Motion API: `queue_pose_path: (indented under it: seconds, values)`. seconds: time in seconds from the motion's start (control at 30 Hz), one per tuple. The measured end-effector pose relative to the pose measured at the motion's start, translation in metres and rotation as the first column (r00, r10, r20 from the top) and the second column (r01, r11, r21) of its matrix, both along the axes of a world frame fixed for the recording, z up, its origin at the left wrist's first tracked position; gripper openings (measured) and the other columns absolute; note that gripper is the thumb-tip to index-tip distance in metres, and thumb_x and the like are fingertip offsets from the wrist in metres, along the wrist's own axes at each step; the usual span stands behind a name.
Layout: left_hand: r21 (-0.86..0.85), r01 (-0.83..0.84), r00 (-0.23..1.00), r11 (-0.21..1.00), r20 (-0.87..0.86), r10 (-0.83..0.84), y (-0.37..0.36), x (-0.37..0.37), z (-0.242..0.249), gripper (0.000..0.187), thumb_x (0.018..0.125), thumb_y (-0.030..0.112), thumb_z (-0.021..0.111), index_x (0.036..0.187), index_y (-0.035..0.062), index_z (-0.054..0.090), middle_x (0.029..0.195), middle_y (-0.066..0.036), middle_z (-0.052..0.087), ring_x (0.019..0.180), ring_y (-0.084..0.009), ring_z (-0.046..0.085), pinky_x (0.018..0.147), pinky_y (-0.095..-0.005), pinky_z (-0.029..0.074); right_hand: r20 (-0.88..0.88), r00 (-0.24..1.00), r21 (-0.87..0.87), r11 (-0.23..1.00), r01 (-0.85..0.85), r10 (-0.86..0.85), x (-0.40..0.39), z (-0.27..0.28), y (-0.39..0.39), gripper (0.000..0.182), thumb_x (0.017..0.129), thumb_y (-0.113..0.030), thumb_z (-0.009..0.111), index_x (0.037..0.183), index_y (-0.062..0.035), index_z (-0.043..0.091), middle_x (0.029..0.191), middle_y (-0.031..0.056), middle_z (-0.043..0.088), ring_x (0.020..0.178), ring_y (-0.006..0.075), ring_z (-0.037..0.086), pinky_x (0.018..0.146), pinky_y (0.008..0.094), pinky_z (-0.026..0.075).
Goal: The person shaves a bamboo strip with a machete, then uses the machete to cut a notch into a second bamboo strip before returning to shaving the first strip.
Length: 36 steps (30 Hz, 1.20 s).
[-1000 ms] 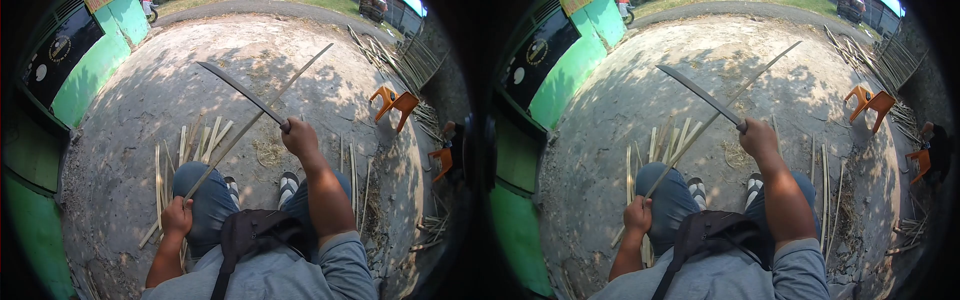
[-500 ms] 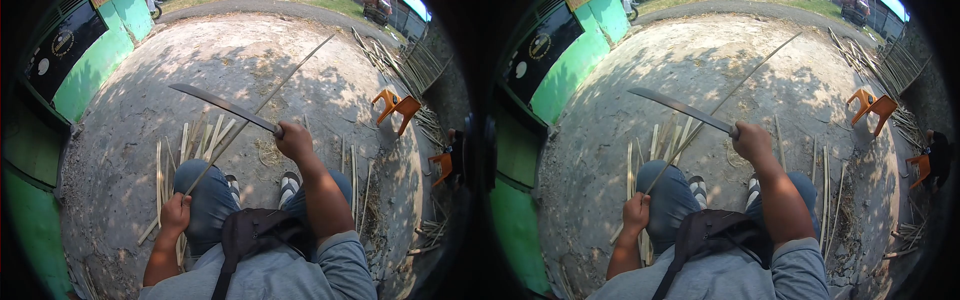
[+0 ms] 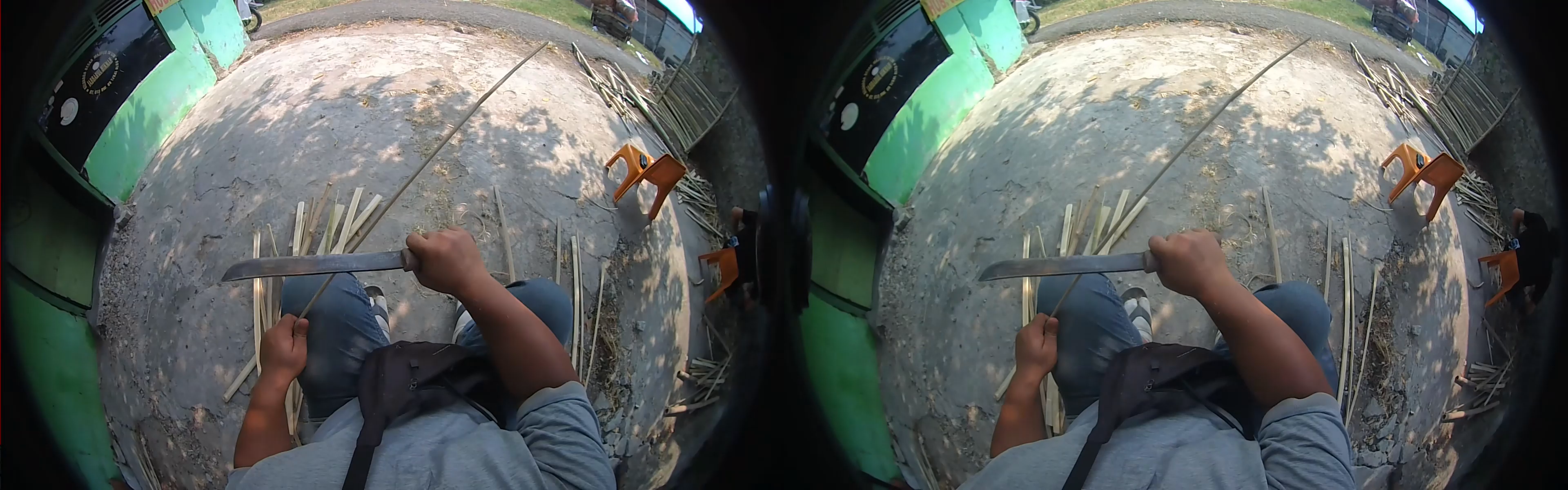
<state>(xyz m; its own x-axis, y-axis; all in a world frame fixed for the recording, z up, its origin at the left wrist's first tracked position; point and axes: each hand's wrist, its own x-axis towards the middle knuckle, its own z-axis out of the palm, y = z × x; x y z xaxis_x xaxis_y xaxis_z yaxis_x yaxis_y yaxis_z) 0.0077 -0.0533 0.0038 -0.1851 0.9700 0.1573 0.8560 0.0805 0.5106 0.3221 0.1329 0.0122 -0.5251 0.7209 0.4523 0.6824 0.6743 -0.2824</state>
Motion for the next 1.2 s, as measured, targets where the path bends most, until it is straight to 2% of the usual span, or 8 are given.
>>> queue_pose_path:
  seconds: [0.27, 0.37, 0.47, 0.6, 0.7, 0.83, 1.03, 1.2]
  values:
    - [0.0, -0.03, 0.999, 1.0, -0.022, 0.03, 0.001, 0.003, 0.001, 0.05, 0.108, 0.047, 0.052, 0.085, 0.0028, 0.059, 0.073, -0.025, 0.062, 0.074, -0.0512, 0.062, 0.062, -0.0561, 0.046, -0.141, 0.912, -0.224, 0.91, 0.349, -0.384, 0.033, -0.006, 0.035, 0.02, 0.093, -0.029, 0.066, 0.087, -0.0102, 0.067, 0.076, 0.0195, 0.069, 0.077, 0.0433, 0.069, 0.069, 0.0569, 0.053]
    - [-0.031, -0.028, 0.998, 0.999, -0.055, 0.026, 0.002, 0.006, 0.005, 0.05, 0.108, 0.046, 0.052, 0.085, 0.0026, 0.058, 0.074, -0.026, 0.062, 0.075, -0.0517, 0.063, 0.063, -0.0569, 0.046, -0.063, 0.93, -0.174, 0.921, 0.347, -0.363, 0.033, -0.008, 0.023, 0.02, 0.093, -0.029, 0.067, 0.087, -0.0105, 0.068, 0.078, 0.0188, 0.07, 0.078, 0.0422, 0.07, 0.069, 0.0561, 0.054]
    - [-0.024, -0.013, 0.997, 1.0, -0.071, 0.011, 0.002, 0.008, 0.006, 0.05, 0.108, 0.046, 0.052, 0.084, 0.0029, 0.058, 0.074, -0.026, 0.062, 0.075, -0.0518, 0.063, 0.063, -0.0573, 0.046, -0.016, 0.981, -0.18, 0.966, 0.186, -0.192, 0.014, 0.004, 0.003, 0.019, 0.093, -0.029, 0.067, 0.087, -0.0111, 0.068, 0.078, 0.0172, 0.07, 0.078, 0.0416, 0.07, 0.068, 0.0548, 0.054]
    - [-0.031, 0.01, 0.999, 0.999, -0.033, -0.011, 0.003, 0.003, 0.006, 0.051, 0.108, 0.048, 0.052, 0.084, 0.0031, 0.056, 0.072, -0.025, 0.061, 0.073, -0.0512, 0.062, 0.061, -0.056, 0.045, 0.03, 0.999, -0.03, 0.999, 0.015, -0.014, -0.015, -0.007, -0.004, 0.018, 0.09, -0.03, 0.068, 0.084, -0.0132, 0.066, 0.068, 0.0142, 0.067, 0.068, 0.0378, 0.071, 0.063, 0.0507, 0.054]
    - [-0.025, 0.022, 1.0, 0.999, 0.007, -0.022, -0.001, -0.005, 0.004, 0.052, 0.108, 0.049, 0.051, 0.084, 0.0029, 0.056, 0.072, -0.025, 0.059, 0.072, -0.0509, 0.061, 0.061, -0.0547, 0.044, 0.031, 0.998, -0.017, 0.998, 0.062, -0.062, -0.002, -0.003, 0.015, 0.017, 0.091, -0.028, 0.067, 0.085, -0.0119, 0.066, 0.069, 0.0151, 0.067, 0.069, 0.0388, 0.07, 0.063, 0.0517, 0.053]
    - [-0.021, 0.001, 1.0, 1.0, 0.029, -0.001, 0.001, -0.002, 0.003, 0.053, 0.109, 0.048, 0.05, 0.083, 0.0029, 0.056, 0.071, -0.025, 0.059, 0.073, -0.0513, 0.06, 0.061, -0.0541, 0.044, -0.115, 0.908, -0.297, 0.886, 0.355, -0.402, 0.02, 0.0, 0.034, 0.024, 0.096, -0.031, 0.065, 0.087, -0.0096, 0.069, 0.079, 0.0208, 0.07, 0.079, 0.0439, 0.07, 0.069, 0.0564, 0.054]
    - [-0.025, -0.016, 0.999, 1.0, -0.031, 0.015, 0.004, 0.004, 0.003, 0.053, 0.109, 0.049, 0.049, 0.084, 0.0028, 0.056, 0.072, -0.025, 0.06, 0.074, -0.0522, 0.06, 0.061, -0.0557, 0.044, -0.068, 0.899, -0.31, 0.866, 0.393, -0.432, 0.03, -0.003, 0.021, 0.025, 0.097, -0.032, 0.065, 0.09, -0.0089, 0.07, 0.083, 0.0217, 0.071, 0.082, 0.0445, 0.07, 0.072, 0.0574, 0.054]
    - [0.006, -0.004, 0.999, 1.0, -0.046, 0.004, 0.003, 0.005, 0.0, 0.053, 0.109, 0.05, 0.049, 0.083, 0.0034, 0.056, 0.072, -0.025, 0.06, 0.073, -0.0516, 0.061, 0.061, -0.056, 0.044, -0.008, 0.983, -0.237, 0.955, 0.178, -0.185, 0.016, 0.007, 0.011, 0.019, 0.093, -0.03, 0.068, 0.09, -0.011, 0.068, 0.079, 0.0181, 0.07, 0.079, 0.042, 0.07, 0.071, 0.0558, 0.054]
